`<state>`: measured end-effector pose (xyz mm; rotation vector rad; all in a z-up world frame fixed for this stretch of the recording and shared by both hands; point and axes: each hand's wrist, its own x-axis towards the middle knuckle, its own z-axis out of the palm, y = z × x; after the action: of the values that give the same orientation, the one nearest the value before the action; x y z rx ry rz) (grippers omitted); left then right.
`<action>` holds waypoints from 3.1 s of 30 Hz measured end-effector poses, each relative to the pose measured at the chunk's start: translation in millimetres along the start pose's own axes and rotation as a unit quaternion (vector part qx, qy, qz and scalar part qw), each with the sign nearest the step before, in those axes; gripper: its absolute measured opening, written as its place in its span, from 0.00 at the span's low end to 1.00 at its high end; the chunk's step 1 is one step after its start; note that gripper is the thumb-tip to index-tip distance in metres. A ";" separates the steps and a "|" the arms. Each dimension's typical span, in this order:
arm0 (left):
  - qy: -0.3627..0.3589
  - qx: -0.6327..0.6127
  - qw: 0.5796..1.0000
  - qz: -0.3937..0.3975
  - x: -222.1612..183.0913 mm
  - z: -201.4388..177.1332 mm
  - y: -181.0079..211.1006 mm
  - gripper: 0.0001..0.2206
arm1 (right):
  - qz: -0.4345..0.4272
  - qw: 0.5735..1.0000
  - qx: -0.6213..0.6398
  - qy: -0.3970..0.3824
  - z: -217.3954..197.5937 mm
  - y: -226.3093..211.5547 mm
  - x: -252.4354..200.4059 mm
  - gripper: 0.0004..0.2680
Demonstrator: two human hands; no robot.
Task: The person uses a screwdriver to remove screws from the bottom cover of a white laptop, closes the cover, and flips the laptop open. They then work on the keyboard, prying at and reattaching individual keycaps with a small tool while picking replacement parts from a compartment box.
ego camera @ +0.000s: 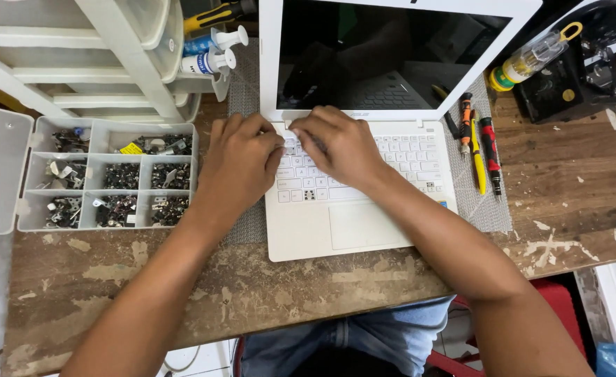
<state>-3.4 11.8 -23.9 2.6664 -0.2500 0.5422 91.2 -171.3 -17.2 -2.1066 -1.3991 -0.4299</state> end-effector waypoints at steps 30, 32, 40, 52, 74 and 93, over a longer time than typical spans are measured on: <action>0.090 -0.442 0.887 -0.099 0.1 10.4 49.5 0.09 | 0.086 0.980 0.123 -0.129 -132.1 2.3 -28.5 0.05; 0.060 -0.446 0.887 -0.104 7.2 17.7 59.8 0.09 | 0.139 0.975 0.093 -0.148 -145.9 29.4 -48.6 0.05; -0.011 -0.439 0.895 -0.072 66.2 57.8 125.5 0.08 | 0.334 0.918 -0.170 -0.130 -165.3 113.9 -111.2 0.06; -0.040 -0.484 0.871 -0.072 115.6 126.6 169.0 0.08 | 0.369 0.912 -0.112 -0.140 -139.0 134.5 -130.8 0.07; 0.008 -0.469 0.860 -0.199 51.7 49.7 118.6 0.06 | 0.125 0.938 0.318 0.058 -123.9 43.6 -76.3 0.07; 0.116 -0.555 0.790 -0.233 -11.2 28.5 38.0 0.14 | 0.022 0.968 0.247 -0.031 -43.5 -17.5 6.0 0.05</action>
<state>-13.5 -33.4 -39.1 1.4020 0.1484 0.3658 79.5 -188.6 25.3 -1.7470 -1.3241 0.0105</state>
